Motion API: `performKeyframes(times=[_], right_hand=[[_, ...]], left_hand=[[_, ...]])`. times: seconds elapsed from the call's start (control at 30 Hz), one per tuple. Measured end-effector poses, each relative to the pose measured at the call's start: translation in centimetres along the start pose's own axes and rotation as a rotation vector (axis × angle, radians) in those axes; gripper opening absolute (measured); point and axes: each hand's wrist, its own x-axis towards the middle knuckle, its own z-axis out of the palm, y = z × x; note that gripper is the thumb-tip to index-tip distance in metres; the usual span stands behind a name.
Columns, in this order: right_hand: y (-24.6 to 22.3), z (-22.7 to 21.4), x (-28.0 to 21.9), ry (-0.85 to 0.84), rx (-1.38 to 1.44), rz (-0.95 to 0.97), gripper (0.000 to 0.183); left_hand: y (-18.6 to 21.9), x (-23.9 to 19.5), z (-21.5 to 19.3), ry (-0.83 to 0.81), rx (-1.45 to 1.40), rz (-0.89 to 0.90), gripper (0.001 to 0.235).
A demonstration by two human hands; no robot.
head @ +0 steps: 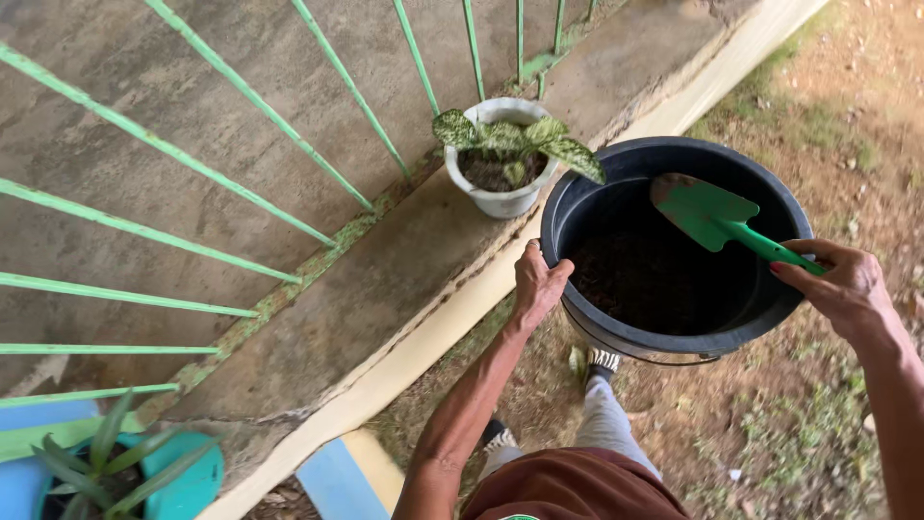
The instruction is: The person uses a green trowel to scoop soil from a large black bucket and adds it to several potted plants and a square planter box. The person moves between different plants, including a large leafy plant, a small potted plant, and a plant in a built-in planter, ensuring each receives fresh soil.
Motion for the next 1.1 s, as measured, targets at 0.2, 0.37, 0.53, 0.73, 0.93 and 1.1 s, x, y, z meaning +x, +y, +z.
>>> performKeyframes(times=[0.2, 0.37, 0.53, 0.73, 0.93, 1.1], right_hand=[[1.6, -4.5, 14.6, 0.017, 0.053, -0.097, 0.037], [2.2, -5.0, 28.0, 0.061, 0.174, -0.379, 0.031], [-0.9, -2.8, 39.3, 0.001, 0.489, -0.530, 0.029], [-3.8, 1.0, 46.1, 0.034, 0.382, -0.685, 0.032], [-4.8, 3.9, 48.0, -0.004, 0.125, -0.700, 0.034], [-6.6, 2.1, 47.2, -0.017, -0.147, -0.741, 0.027]], left_hand=[[4.7, 10.3, 7.7, 0.051, 0.063, 0.007, 0.036], [7.4, 19.7, 11.6, 0.106, -0.100, 0.057, 0.033], [6.3, 28.9, 13.8, 0.391, 0.110, 0.297, 0.053], [3.0, 36.3, 12.9, 0.627, 0.308, 0.505, 0.064], [4.6, 37.4, 9.7, 0.413, 0.254, 0.108, 0.065], [5.4, 37.0, 9.4, 0.416, 0.327, 0.166, 0.067]])
